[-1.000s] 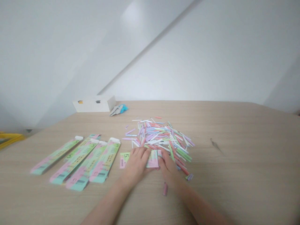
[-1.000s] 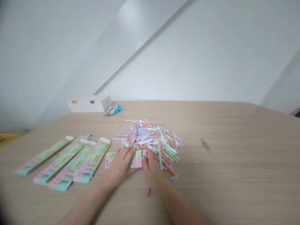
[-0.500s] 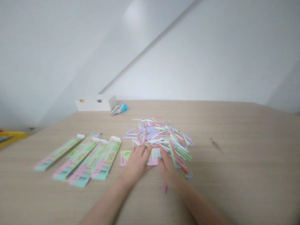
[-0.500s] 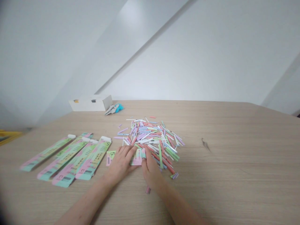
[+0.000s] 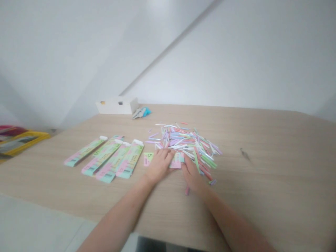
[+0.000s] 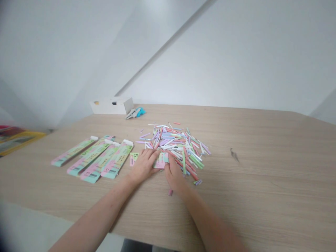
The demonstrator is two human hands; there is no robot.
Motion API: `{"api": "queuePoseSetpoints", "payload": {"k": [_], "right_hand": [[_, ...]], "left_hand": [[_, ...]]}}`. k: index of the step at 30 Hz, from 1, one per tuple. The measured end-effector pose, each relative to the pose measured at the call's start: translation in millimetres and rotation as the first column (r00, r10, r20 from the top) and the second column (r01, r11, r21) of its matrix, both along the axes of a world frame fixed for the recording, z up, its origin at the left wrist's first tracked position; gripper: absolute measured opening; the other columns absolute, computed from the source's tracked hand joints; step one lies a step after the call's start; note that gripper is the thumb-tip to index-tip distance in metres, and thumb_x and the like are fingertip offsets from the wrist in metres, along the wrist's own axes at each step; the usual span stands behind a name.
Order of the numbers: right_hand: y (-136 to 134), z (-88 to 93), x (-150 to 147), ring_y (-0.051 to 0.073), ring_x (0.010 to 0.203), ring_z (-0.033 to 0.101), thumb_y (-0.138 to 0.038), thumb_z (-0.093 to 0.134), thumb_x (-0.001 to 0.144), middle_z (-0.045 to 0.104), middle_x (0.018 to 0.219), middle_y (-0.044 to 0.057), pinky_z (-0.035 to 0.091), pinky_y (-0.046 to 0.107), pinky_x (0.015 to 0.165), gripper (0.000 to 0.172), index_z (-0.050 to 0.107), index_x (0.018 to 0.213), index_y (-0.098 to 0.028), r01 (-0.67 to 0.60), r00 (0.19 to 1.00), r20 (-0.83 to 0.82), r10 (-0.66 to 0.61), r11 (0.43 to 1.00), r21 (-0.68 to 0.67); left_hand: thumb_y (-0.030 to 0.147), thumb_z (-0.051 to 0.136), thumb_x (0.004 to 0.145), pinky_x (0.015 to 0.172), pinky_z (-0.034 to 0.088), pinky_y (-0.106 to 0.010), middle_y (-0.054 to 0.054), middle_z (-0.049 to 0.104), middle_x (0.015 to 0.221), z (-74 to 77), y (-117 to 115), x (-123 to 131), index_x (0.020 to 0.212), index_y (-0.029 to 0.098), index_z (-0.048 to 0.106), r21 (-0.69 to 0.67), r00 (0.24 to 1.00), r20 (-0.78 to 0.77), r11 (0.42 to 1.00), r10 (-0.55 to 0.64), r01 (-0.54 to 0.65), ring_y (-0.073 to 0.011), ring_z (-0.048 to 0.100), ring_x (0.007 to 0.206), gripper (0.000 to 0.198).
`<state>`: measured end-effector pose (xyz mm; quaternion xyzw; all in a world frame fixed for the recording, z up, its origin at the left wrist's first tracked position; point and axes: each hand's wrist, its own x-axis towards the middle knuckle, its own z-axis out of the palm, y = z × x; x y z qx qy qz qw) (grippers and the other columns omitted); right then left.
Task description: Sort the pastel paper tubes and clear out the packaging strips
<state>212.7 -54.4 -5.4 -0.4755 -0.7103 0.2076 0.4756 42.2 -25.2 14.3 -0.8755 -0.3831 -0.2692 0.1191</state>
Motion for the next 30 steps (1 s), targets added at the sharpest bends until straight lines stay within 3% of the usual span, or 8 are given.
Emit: {"api": "queuePoseSetpoints", "payload": {"k": [7, 18, 24, 30], "right_hand": [[4, -5.1, 0, 0.024, 0.130, 0.046, -0.019, 0.037, 0.090, 0.055, 0.135, 0.008, 0.033, 0.049, 0.111, 0.047, 0.047, 0.136, -0.022, 0.001, 1.000, -0.019, -0.001, 1.000, 0.016], [-4, 1.5, -3, 0.021, 0.137, 0.035, -0.018, 0.034, 0.091, 0.049, 0.141, 0.002, 0.023, 0.048, 0.117, 0.051, 0.043, 0.141, -0.026, -0.002, 0.997, -0.079, 0.001, 1.000, -0.017], [-12, 6.3, -5, 0.020, 0.143, 0.022, -0.020, 0.034, 0.088, 0.034, 0.151, 0.005, 0.019, 0.041, 0.118, 0.060, 0.030, 0.148, -0.016, 0.016, 1.000, -0.003, -0.017, 0.976, -0.218], [-16, 9.8, -9, 0.019, 0.145, 0.011, -0.018, 0.032, 0.087, 0.021, 0.156, 0.004, 0.016, 0.042, 0.119, 0.066, 0.016, 0.151, -0.014, -0.018, 0.999, 0.030, 0.025, 0.974, -0.227]], "left_hand": [[0.043, 0.064, 0.080, 0.091, 0.037, -0.044, -0.017, 0.055, 0.119, -1.7, 0, 4, 0.129, 0.014, 0.046, 0.001, 1.000, -0.011, 1.000, 0.015, -0.015, -0.0323, 0.049, 0.114, 0.060], [0.044, 0.060, 0.083, 0.090, 0.039, -0.044, -0.017, 0.054, 0.117, -3.8, -2, 7, 0.130, 0.012, 0.044, 0.024, 0.998, -0.043, 0.998, 0.050, -0.049, -0.0321, 0.050, 0.109, 0.059], [0.044, 0.060, 0.083, 0.090, 0.038, -0.043, -0.018, 0.052, 0.120, -4.7, -2, 7, 0.133, 0.011, 0.041, 0.009, 0.997, -0.059, 0.999, 0.050, -0.050, -0.0319, 0.048, 0.109, 0.063], [0.038, 0.062, 0.082, 0.090, 0.037, -0.043, -0.016, 0.051, 0.120, -5.3, -3, 8, 0.136, 0.011, 0.038, -0.018, 0.993, -0.089, 0.997, 0.071, -0.073, -0.0317, 0.046, 0.110, 0.065]]}}
